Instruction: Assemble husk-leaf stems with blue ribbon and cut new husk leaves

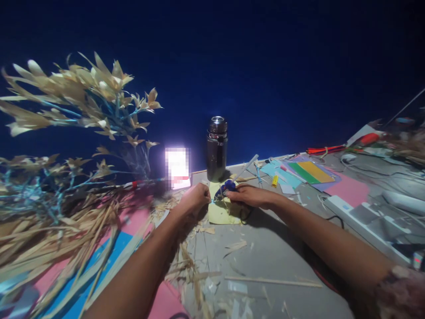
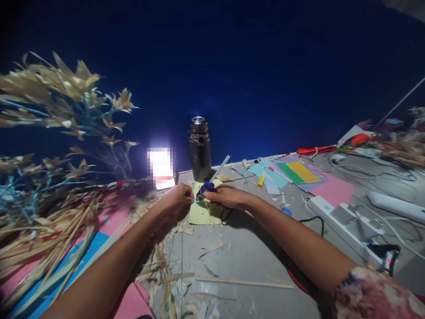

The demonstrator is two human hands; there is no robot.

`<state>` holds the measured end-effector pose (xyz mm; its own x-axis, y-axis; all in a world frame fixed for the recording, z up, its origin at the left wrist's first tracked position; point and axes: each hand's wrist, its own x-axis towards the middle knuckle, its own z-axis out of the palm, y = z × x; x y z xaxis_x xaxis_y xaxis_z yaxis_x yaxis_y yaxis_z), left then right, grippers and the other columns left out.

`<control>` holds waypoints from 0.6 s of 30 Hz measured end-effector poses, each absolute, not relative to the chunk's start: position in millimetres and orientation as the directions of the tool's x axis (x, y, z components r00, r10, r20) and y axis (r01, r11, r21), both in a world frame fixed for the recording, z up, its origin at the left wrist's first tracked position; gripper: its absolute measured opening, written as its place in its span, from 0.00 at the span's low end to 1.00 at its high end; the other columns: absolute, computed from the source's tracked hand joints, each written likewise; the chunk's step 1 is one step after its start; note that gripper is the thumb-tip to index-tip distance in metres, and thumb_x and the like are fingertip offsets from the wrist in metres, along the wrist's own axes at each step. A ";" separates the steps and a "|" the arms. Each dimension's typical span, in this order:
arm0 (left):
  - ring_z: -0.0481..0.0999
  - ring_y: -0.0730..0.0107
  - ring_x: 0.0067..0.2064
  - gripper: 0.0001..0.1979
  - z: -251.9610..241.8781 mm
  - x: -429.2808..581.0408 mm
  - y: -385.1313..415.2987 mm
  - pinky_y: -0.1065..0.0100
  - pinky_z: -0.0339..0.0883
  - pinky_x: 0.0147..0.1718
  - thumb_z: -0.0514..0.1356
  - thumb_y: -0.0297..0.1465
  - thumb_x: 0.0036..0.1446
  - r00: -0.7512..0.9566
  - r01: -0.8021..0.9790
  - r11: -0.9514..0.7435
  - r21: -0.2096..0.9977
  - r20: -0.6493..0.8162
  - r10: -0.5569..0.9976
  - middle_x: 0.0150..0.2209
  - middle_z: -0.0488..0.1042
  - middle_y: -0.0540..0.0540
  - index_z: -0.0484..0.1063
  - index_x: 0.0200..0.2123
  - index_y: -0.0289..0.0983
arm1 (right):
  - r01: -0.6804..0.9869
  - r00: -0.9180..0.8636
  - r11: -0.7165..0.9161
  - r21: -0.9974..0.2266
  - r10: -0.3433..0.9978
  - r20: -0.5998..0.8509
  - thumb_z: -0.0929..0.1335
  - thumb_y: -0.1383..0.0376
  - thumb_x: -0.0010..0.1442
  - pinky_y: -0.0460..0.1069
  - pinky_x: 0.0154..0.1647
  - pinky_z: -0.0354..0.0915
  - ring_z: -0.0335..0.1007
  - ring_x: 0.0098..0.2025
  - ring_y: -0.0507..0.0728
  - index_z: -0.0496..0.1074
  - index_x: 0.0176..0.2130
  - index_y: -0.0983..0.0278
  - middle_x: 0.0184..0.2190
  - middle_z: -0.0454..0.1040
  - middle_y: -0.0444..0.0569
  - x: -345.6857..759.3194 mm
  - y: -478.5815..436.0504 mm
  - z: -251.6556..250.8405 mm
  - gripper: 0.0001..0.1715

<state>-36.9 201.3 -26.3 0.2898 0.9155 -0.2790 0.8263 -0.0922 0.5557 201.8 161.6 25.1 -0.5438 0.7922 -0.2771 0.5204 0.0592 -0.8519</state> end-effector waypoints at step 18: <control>0.78 0.56 0.50 0.19 -22.0 -38.7 202.3 0.51 0.75 0.47 0.62 0.37 0.65 0.333 0.815 -0.149 0.561 -0.242 0.911 0.55 0.74 0.40 0.71 0.56 0.36 | 0.493 -0.527 0.043 -0.869 0.809 -0.259 0.65 0.35 0.60 0.46 0.22 0.54 0.55 0.23 0.50 0.64 0.28 0.63 0.23 0.61 0.41 196.5 159.7 23.3 0.35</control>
<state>-38.7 202.3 -22.0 0.3329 0.9114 -0.2420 0.8146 -0.1487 0.5606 196.5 159.7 23.3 -0.5275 0.8092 -0.2588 0.4929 0.0434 -0.8690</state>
